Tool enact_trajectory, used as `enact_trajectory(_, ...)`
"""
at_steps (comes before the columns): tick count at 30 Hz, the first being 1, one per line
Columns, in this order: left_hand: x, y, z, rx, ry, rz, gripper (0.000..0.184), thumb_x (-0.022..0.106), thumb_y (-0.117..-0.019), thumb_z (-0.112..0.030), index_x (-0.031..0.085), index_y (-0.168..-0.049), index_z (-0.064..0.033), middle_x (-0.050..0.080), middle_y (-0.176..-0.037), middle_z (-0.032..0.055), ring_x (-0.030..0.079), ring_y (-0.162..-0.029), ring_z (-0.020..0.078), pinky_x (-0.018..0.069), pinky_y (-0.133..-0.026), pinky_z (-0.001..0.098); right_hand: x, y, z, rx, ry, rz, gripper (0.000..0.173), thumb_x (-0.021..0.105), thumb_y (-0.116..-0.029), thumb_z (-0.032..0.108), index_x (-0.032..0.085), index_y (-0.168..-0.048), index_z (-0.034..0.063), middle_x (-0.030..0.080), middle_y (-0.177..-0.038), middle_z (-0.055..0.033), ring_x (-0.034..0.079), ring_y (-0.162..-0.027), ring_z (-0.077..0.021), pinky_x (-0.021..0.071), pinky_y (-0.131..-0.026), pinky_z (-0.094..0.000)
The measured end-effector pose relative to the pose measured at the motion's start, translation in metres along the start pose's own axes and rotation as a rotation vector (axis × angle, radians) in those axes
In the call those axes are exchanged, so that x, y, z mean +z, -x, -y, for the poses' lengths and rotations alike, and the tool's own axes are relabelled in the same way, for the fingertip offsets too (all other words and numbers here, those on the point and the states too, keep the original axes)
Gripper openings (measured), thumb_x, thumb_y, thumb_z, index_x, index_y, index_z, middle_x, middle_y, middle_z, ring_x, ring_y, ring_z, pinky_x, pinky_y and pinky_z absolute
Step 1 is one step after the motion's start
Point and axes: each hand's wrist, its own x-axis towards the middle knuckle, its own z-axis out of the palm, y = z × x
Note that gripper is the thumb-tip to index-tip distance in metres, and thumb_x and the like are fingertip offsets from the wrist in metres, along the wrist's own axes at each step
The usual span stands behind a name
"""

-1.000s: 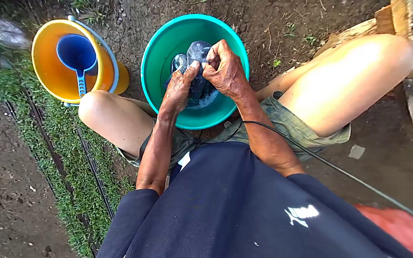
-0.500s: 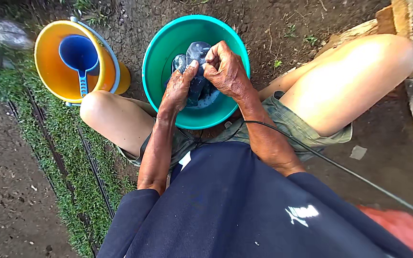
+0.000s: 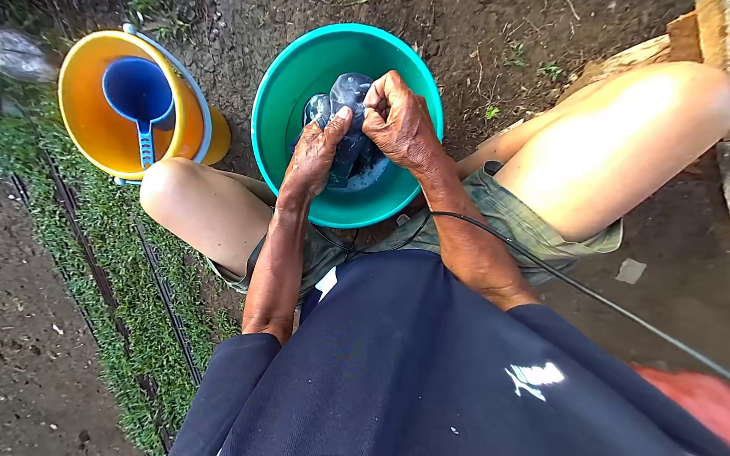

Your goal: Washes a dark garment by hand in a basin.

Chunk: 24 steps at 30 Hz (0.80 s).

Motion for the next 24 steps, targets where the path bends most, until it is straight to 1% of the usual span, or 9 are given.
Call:
enact_trajectory(4, 0.000, 0.001, 0.000, 0.004, -0.022, -0.002, 0.036, 0.052, -0.1074, -0.032, 0.060, -0.121, -0.0006, 0.071, -0.103, 0.0118, 0.070, -0.098, 0.0215, 0.0592, -0.090, 0.0421, 0.001, 0.001, 0.003, 0.008, -0.012, 0.003, 0.023, 0.070, -0.0906, 0.023, 0.058, -0.105, 0.0101, 0.062, -0.085, -0.0013, 0.061, -0.073, -0.0096, 0.0527, -0.067, -0.0285)
enact_trajectory(8, -0.002, 0.001, 0.001, 0.007, -0.015, 0.013, 0.035, 0.052, -0.1074, -0.032, 0.060, -0.122, -0.0005, 0.071, -0.104, 0.0120, 0.070, -0.098, 0.0217, 0.0590, -0.091, 0.0423, 0.002, 0.001, 0.001, 0.014, -0.019, 0.017, 0.019, 0.067, -0.0906, 0.019, 0.058, -0.105, 0.0105, 0.062, -0.086, -0.0016, 0.060, -0.073, -0.0097, 0.0520, -0.067, -0.0286)
enact_trajectory(10, -0.001, 0.000, 0.001, 0.008, -0.011, 0.006, 0.035, 0.052, -0.1072, -0.031, 0.061, -0.121, -0.0005, 0.071, -0.103, 0.0119, 0.070, -0.097, 0.0215, 0.0591, -0.090, 0.0421, 0.001, 0.001, 0.000, 0.013, -0.047, 0.014, 0.020, 0.069, -0.0917, 0.021, 0.058, -0.105, 0.0112, 0.061, -0.085, -0.0003, 0.060, -0.072, -0.0088, 0.0517, -0.066, -0.0274)
enact_trajectory(12, -0.001, 0.001, 0.001, 0.012, -0.014, 0.008, 0.034, 0.053, -0.1071, -0.031, 0.061, -0.120, -0.0008, 0.071, -0.102, 0.0114, 0.070, -0.097, 0.0211, 0.0591, -0.090, 0.0416, 0.003, 0.002, 0.001, 0.016, -0.063, 0.001, 0.022, 0.070, -0.0910, 0.022, 0.057, -0.105, 0.0108, 0.061, -0.086, -0.0008, 0.059, -0.072, -0.0091, 0.0515, -0.066, -0.0275)
enact_trajectory(16, -0.001, 0.002, 0.002, 0.006, 0.014, 0.015, 0.036, 0.053, -0.1068, -0.032, 0.059, -0.124, -0.0003, 0.071, -0.107, 0.0126, 0.070, -0.101, 0.0222, 0.0583, -0.093, 0.0429, 0.005, 0.002, 0.000, -0.003, -0.064, -0.001, 0.020, 0.065, -0.0892, 0.014, 0.056, -0.107, 0.0100, 0.060, -0.087, -0.0022, 0.059, -0.073, -0.0109, 0.0510, -0.066, -0.0294)
enact_trajectory(18, 0.000, 0.001, 0.001, 0.007, 0.025, 0.007, 0.037, 0.053, -0.1068, -0.032, 0.058, -0.125, 0.0000, 0.071, -0.107, 0.0133, 0.070, -0.101, 0.0231, 0.0587, -0.093, 0.0436, 0.004, 0.000, -0.003, -0.010, -0.097, 0.006, 0.020, 0.065, -0.0910, 0.016, 0.057, -0.109, 0.0102, 0.061, -0.088, -0.0017, 0.060, -0.075, -0.0102, 0.0521, -0.067, -0.0288)
enact_trajectory(20, 0.000, 0.001, 0.002, 0.006, 0.046, 0.011, 0.036, 0.053, -0.1068, -0.031, 0.058, -0.124, -0.0002, 0.070, -0.106, 0.0134, 0.070, -0.100, 0.0230, 0.0587, -0.092, 0.0437, 0.006, 0.001, -0.002, -0.019, -0.110, -0.006, 0.021, 0.066, -0.0921, 0.019, 0.056, -0.109, 0.0098, 0.060, -0.088, -0.0020, 0.059, -0.074, -0.0102, 0.0521, -0.067, -0.0287)
enact_trajectory(24, 0.000, 0.002, 0.000, -0.024, 0.076, -0.003, 0.037, 0.052, -0.1069, -0.032, 0.057, -0.127, -0.0013, 0.070, -0.108, 0.0129, 0.070, -0.101, 0.0230, 0.0588, -0.092, 0.0432, 0.012, -0.002, -0.005, -0.038, -0.095, -0.038, 0.021, 0.063, -0.0868, 0.009, 0.055, -0.106, 0.0082, 0.059, -0.088, -0.0039, 0.058, -0.074, -0.0123, 0.0507, -0.065, -0.0298)
